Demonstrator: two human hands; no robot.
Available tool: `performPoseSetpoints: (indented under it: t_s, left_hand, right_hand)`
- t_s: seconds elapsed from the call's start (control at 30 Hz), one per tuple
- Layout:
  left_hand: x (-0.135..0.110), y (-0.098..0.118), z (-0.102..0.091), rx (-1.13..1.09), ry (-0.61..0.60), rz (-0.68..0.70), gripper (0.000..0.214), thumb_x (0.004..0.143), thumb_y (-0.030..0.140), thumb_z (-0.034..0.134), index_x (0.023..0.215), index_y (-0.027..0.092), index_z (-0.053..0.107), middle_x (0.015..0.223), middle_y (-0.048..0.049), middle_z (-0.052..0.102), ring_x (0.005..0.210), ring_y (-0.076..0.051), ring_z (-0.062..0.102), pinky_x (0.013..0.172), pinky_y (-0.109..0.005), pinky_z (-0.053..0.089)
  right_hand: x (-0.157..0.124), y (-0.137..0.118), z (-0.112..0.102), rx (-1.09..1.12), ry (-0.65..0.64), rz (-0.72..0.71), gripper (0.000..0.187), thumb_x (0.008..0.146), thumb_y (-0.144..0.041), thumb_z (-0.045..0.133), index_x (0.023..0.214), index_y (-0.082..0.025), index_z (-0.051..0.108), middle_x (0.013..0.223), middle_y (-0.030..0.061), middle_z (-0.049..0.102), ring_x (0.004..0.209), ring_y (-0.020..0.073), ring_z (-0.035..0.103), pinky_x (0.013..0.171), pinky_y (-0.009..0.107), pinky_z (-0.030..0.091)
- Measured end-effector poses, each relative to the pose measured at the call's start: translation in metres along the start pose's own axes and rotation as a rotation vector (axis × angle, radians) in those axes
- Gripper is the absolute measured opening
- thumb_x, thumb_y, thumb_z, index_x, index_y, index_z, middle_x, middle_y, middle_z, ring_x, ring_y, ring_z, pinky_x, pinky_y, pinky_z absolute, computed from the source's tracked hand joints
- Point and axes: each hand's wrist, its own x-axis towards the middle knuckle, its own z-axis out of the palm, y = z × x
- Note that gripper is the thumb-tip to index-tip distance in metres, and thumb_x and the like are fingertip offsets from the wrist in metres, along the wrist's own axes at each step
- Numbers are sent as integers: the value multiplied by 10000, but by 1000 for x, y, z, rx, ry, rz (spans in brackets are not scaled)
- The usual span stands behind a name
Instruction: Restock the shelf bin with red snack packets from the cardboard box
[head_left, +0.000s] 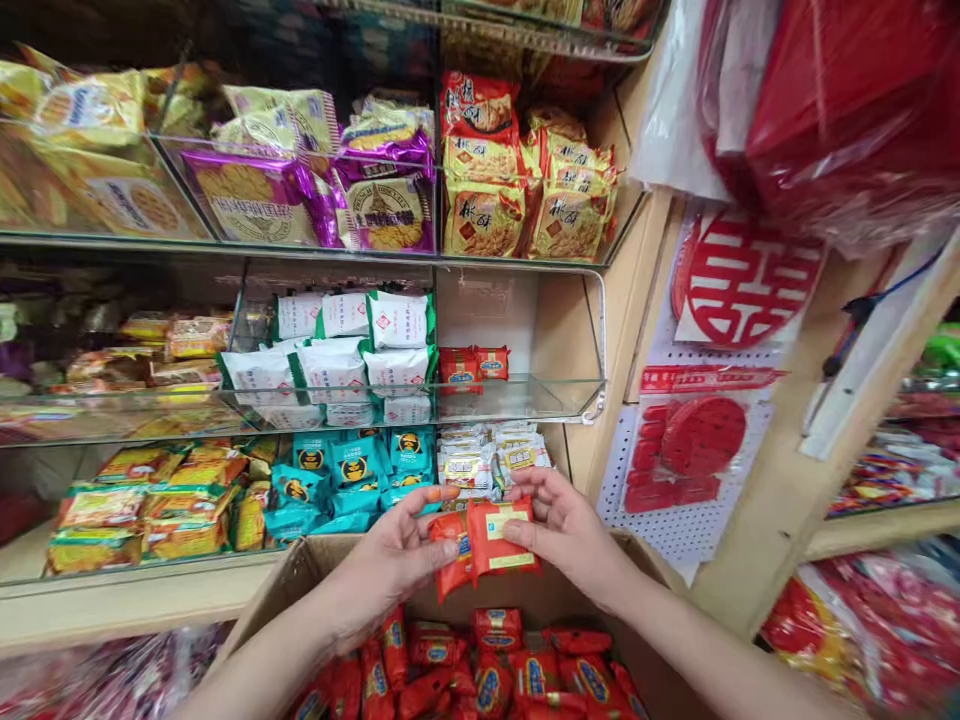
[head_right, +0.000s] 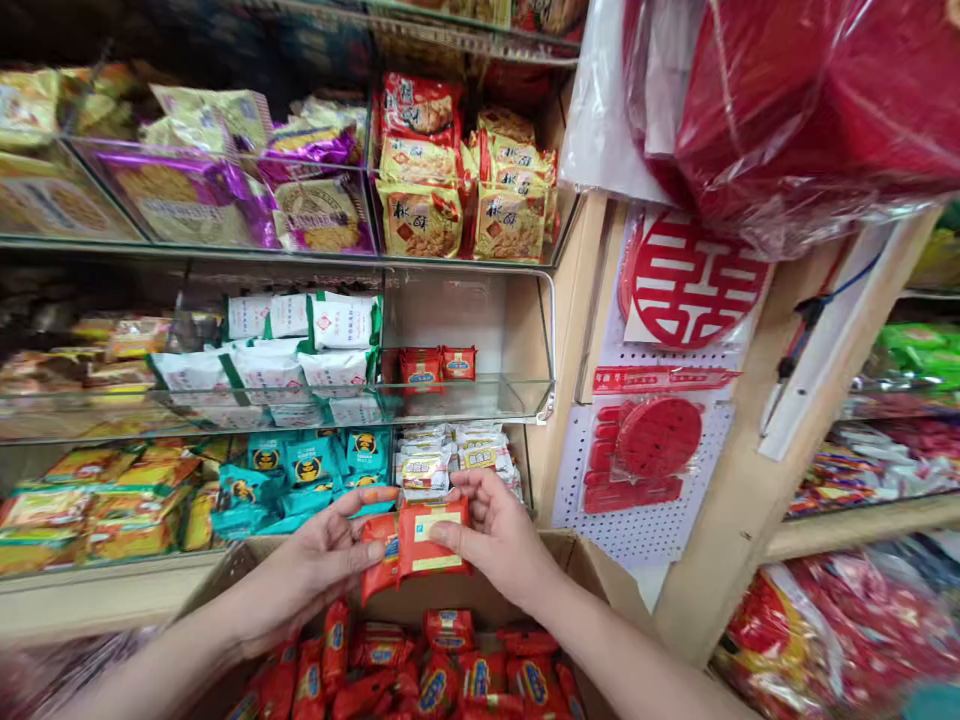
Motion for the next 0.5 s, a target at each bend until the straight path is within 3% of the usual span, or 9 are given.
performPoseSetpoints:
  t_s: [0.1,0.2,0.37,0.5]
  left_hand:
    - [-1,0,-4,33,-19,-47,414,767,164,624,1112,214,401,1082,-74,580,839,-184,618,745,-385,502]
    - [-1,-1,-6,63,13,-65,364,773,206,620,1087,226,436,1082,-52,559,816,-176,609,669,-367,524]
    - [-1,-1,-5,47,85,-49,324,737,232,660,1026,196,517,1041,-47,579,859,-179,590,694,-345,521]
    - [0,-7,-3,37,59,-54,319,709,252,687,999,201,565,1009,-31,593,858,-166,574,719,-339,513]
  right_hand:
    - [-1,5,1,-30,-57,-5,449,634,-299,684,999,-207,438,937,29,484,859,133,513,756,284,449]
    - [-2,8,-1,-116,-22,-80,378,682,-316,646,989,-208,454,916,27,491,829,136,518,740,287,454]
    - [-4,0,-3,-452,284,-413,136,771,-242,533,893,-198,494,912,36,503,859,154,506,794,311,423]
    - [-8,-6,6,-656,234,-552,130,763,-145,506,884,-188,497,913,42,483,886,151,489,803,303,410]
